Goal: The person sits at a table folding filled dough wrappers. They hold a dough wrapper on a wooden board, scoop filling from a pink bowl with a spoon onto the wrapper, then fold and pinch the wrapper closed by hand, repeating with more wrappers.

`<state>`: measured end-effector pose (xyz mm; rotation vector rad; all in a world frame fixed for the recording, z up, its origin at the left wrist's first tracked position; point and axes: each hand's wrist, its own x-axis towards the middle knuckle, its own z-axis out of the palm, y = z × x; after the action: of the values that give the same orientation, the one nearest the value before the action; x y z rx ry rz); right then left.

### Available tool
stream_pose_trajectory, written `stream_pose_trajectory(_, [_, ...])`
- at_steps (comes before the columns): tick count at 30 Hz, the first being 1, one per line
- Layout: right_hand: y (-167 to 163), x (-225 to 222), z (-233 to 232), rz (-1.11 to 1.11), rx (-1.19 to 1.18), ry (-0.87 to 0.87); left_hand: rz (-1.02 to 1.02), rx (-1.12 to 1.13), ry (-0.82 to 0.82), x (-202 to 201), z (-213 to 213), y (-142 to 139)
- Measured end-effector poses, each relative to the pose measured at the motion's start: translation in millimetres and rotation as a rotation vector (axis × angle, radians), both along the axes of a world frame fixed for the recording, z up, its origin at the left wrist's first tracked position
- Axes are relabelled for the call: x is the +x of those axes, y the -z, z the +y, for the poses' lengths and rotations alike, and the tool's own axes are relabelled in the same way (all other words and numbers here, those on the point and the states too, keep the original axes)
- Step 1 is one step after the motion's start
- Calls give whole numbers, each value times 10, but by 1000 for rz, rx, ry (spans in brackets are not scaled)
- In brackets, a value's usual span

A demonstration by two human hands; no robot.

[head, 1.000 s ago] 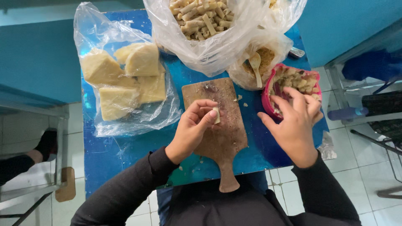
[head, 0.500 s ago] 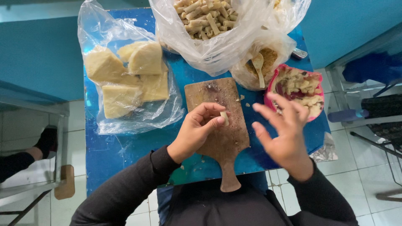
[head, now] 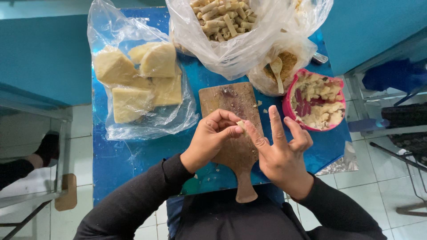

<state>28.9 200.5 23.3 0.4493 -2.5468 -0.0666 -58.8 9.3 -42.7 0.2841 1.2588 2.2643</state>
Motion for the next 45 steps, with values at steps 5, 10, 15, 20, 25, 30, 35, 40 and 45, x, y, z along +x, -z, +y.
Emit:
stream_pose_trajectory(5, [-51, 79, 56, -12, -73, -16, 2, 38, -1, -10, 8, -19])
stream_pose_trajectory(10, [-93, 82, 34, -54, -170, -25, 17, 33, 18, 3, -1, -20])
stream_pose_trajectory(15, [-122, 63, 6, -39, -205, -55, 44, 15, 39, -3, -19, -29])
stream_pose_trajectory(20, [-109, 50, 15, -108, -420, -53, 41, 82, 78, -8, -19, -37])
stream_pose_trajectory(25, [-26, 28, -17, -109, -383, -55, 41, 88, 82, 1, -1, -38])
stream_pose_trajectory(30, [-14, 97, 10, -42, -228, -60, 26, 82, 77, -13, -23, -45])
stream_pose_trajectory(35, [-14, 104, 15, -48, -330, -47, 2, 90, 78, -14, -17, -43])
stream_pose_trajectory(40, [-2, 60, -11, -71, -287, -48, 12, 78, 73, -4, -16, -52])
stream_pose_trajectory(45, [14, 87, -9, -60, -337, -45, 11, 60, 75, -9, -17, -55])
